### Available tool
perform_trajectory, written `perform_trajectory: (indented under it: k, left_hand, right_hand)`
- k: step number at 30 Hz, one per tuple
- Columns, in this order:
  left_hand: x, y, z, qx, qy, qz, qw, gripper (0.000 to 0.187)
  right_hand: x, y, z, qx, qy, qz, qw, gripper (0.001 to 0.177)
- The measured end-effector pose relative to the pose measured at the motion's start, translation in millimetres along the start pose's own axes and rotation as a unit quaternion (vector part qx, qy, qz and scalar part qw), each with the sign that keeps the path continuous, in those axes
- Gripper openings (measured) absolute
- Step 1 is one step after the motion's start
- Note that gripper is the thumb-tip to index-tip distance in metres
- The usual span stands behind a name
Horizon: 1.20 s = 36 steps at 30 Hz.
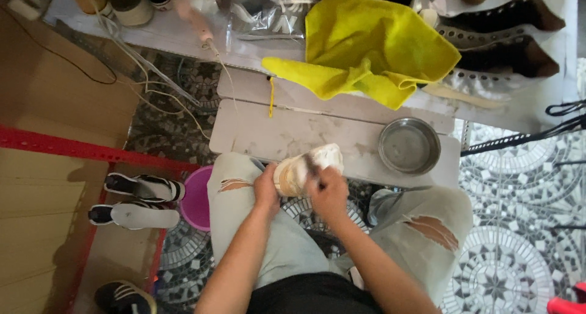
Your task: The person scrubs a white sneaker with a brush, repeatedly dipping the brush into a metal bowl of water to clean the shoe's surface. The person holds the shoe in their left hand while scrubbing with their right hand.
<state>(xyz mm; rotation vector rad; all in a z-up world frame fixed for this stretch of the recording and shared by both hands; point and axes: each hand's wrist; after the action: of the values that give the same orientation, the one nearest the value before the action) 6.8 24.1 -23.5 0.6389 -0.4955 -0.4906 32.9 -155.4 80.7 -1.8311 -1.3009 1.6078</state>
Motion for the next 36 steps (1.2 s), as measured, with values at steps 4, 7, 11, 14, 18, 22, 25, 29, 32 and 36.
perform_trajectory:
  k: [4,7,11,14,18,22,25,29,32,36]
  left_hand:
    - [7.9,3.2,-1.6,-0.006,0.007,0.027,1.000,0.033]
    - [-0.1,0.8,-4.9,-0.012,0.014,0.016,1.000,0.034]
    - [5.6,5.4,-1.6,-0.008,0.031,0.031,0.999,0.038]
    - [-11.7,-19.0,-21.1,-0.010,0.006,0.007,1.000,0.035]
    - [15.1,15.5,19.8,-0.013,0.010,0.022,1.000,0.041]
    - [15.0,18.8,13.5,0.003,0.000,0.008,1.000,0.036]
    - [6.7,17.8,25.3,-0.007,-0.002,0.007,1.000,0.037]
    - [1.2,4.8,3.0,-0.003,0.000,0.018,1.000,0.037]
    - [-3.8,-4.3,-1.6,-0.001,-0.011,0.013,1.000,0.037]
    - [-6.1,-9.4,-19.4,-0.001,-0.013,0.027,1.000,0.039]
  right_hand:
    - [6.5,4.1,-4.2,0.014,0.053,-0.032,0.998,0.035]
    - [12.9,28.0,0.4,-0.035,0.022,0.015,0.999,0.035]
    - [6.6,50.8,-12.8,0.050,0.090,-0.048,0.993,0.033]
    - [-3.8,3.2,10.3,-0.025,0.008,-0.046,0.999,0.033]
    - [16.7,101.7,8.6,0.058,0.055,-0.024,0.997,0.025]
    - [3.7,33.2,7.7,0.067,0.052,-0.032,0.996,0.029]
    - [10.2,55.5,18.2,0.070,0.028,-0.013,0.997,0.030]
    - [-31.5,90.6,-11.5,0.336,-0.075,-0.086,0.935,0.035]
    - [-54.6,109.1,-11.8,0.406,0.040,-0.075,0.910,0.041]
    - [-7.9,204.6,4.0,0.486,0.061,-0.078,0.868,0.032]
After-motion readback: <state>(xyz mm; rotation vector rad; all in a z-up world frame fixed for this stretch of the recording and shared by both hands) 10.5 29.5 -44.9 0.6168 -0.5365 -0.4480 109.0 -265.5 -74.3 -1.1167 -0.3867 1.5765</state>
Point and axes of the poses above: each hand's wrist, its own z-axis away from the middle knuckle, its own x-axis out of the palm, y = z × x, and after that the axes turned 9 degrees about z, right-handed
